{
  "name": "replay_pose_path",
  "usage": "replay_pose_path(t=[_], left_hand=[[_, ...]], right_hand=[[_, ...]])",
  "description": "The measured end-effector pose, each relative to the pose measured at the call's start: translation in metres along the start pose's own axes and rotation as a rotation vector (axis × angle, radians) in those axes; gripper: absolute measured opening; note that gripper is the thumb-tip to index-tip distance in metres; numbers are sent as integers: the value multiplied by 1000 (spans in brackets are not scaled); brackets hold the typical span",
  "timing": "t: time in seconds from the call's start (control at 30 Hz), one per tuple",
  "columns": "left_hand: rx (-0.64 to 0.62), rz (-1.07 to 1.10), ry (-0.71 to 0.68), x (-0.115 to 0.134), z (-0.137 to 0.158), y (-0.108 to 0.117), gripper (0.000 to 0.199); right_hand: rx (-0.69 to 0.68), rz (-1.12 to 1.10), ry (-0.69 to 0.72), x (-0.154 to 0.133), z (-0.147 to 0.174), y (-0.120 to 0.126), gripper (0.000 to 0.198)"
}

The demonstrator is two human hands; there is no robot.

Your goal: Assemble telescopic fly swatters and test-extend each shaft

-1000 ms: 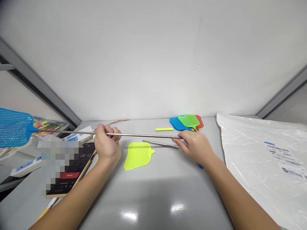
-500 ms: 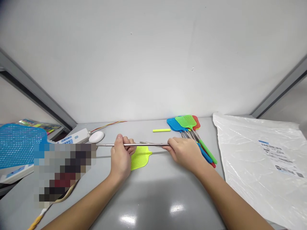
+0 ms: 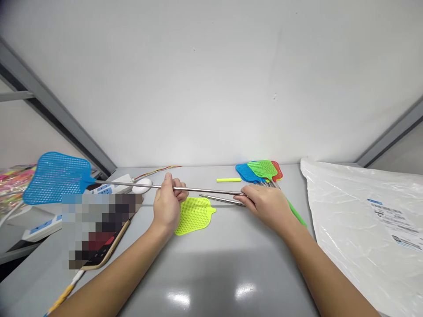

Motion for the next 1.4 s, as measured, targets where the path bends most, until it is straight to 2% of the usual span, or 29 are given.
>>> replay_pose_path(t=[0.17, 0.43, 0.5, 0.57, 0.7, 0.9, 1.1, 1.23, 1.4], left_hand=[[107, 160, -155, 28, -17, 14, 49], [280, 229, -315, 62, -38, 48, 44], [288, 233, -322, 65, -39, 52, 44], [240, 218, -323, 66, -36, 48, 46], [95, 138, -274, 53, -20, 27, 44], [-146, -21, 8, 9, 2, -6, 42], [-90, -96, 45, -1, 7, -8, 42], [-155, -276, 77, -7, 16, -15, 44], [-199, -348, 83, -15, 29, -21, 46]], right_hand=[[38, 55, -15, 12, 1, 8, 42], [60, 101, -59, 25, 5, 16, 41], [65, 91, -67, 26, 6, 16, 40], [80, 71, -83, 27, 7, 15, 38], [96, 11, -116, 25, 7, 16, 38], [107, 39, -71, 20, 5, 17, 43], [67, 119, -30, 12, 4, 9, 48], [49, 100, -4, -9, -2, 6, 50], [57, 28, -28, -30, -7, 5, 50]])
Point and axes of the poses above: each hand's wrist, its own z-axis away from the middle knuckle, its own y-axis out of the back of the hand, x = y × z, the point moved 4 cm from there along -z, towards the middle knuckle, and after that the axes turned 9 degrees about y, right-handed, at the moved point
